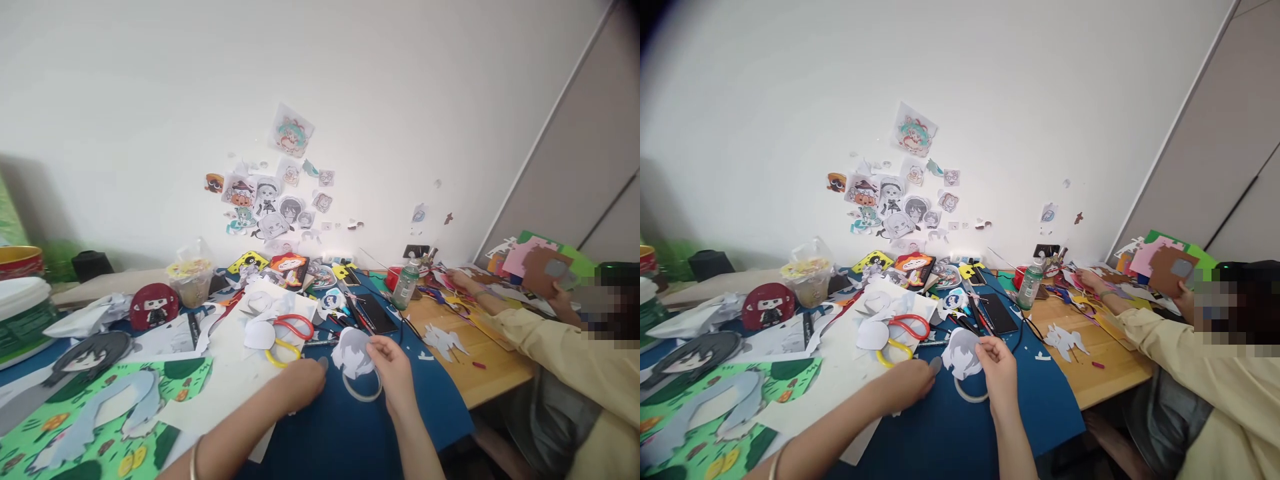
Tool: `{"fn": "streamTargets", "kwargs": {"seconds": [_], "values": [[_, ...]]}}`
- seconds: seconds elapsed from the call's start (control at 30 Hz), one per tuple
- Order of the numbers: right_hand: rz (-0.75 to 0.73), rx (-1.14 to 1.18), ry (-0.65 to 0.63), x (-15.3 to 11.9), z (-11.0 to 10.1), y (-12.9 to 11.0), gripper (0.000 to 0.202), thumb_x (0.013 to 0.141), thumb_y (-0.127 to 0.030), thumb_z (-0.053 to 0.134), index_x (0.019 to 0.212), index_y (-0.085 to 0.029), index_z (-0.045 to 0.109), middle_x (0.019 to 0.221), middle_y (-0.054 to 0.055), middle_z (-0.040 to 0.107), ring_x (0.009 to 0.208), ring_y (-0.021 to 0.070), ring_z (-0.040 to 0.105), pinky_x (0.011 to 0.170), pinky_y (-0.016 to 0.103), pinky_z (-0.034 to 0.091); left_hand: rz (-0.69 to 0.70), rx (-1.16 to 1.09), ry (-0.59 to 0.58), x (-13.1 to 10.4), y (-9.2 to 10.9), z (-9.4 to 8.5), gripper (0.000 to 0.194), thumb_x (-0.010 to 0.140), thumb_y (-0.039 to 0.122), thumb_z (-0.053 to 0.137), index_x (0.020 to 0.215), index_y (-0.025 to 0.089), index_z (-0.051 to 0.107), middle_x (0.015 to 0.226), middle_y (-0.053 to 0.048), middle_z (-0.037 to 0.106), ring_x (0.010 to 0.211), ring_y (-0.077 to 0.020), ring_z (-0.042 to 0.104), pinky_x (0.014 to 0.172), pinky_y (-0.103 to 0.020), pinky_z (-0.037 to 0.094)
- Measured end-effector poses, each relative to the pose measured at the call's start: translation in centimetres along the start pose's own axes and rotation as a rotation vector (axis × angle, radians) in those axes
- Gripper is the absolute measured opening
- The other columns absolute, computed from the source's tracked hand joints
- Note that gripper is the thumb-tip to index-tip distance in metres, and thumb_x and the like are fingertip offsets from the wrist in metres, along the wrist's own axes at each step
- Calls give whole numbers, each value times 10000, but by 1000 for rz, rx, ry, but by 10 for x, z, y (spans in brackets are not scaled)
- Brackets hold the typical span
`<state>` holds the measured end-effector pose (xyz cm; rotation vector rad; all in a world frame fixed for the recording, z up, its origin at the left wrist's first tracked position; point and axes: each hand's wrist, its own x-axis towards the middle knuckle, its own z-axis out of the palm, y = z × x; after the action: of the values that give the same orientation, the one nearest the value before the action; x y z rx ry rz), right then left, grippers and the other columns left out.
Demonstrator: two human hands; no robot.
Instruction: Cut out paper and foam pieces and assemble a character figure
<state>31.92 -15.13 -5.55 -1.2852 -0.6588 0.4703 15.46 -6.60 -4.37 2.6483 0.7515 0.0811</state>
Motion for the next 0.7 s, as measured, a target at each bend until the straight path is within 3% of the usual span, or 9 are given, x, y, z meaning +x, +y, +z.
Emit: {"fn": "streamTargets", "kwargs": {"seconds": [0.13,0.3,0.43,0.57,0.7], "values": [[13,21,18,1,-3,0,270,556,-363,722,732,-171,649,611,11,618,579,173,568,515,252,437,78,-28,-93,-7,-16,-21,223,770,231,490,971,227,586,948,-54,624,807,-201,601,639,-287,474],[8,28,6,2,-2,3,271,560,-361,719,737,-169,650,603,5,603,575,169,560,527,259,437,115,11,-118,-2,-15,-21,430,724,193,574,1140,281,508,1159,-52,484,926,-198,565,764,-307,462],[7,40,-8,3,-1,4,271,568,-351,718,749,-163,646,611,7,601,581,163,555,531,254,436,-57,13,-175,8,-5,-18,568,624,274,698,1152,201,501,1233,-130,442,910,-268,589,729,-358,479],[-3,44,-17,2,2,5,286,561,-360,728,745,-155,652,610,15,605,575,163,553,524,255,434,-198,-33,-107,15,3,-15,661,555,281,746,1136,76,508,1191,-236,480,934,-338,576,753,-392,459],[13,49,-36,-1,4,4,282,556,-357,732,743,-159,659,613,10,607,593,163,559,533,248,436,-228,-103,-66,17,1,-11,527,536,302,738,1001,113,577,1050,-168,581,899,-308,574,676,-337,455]]}}
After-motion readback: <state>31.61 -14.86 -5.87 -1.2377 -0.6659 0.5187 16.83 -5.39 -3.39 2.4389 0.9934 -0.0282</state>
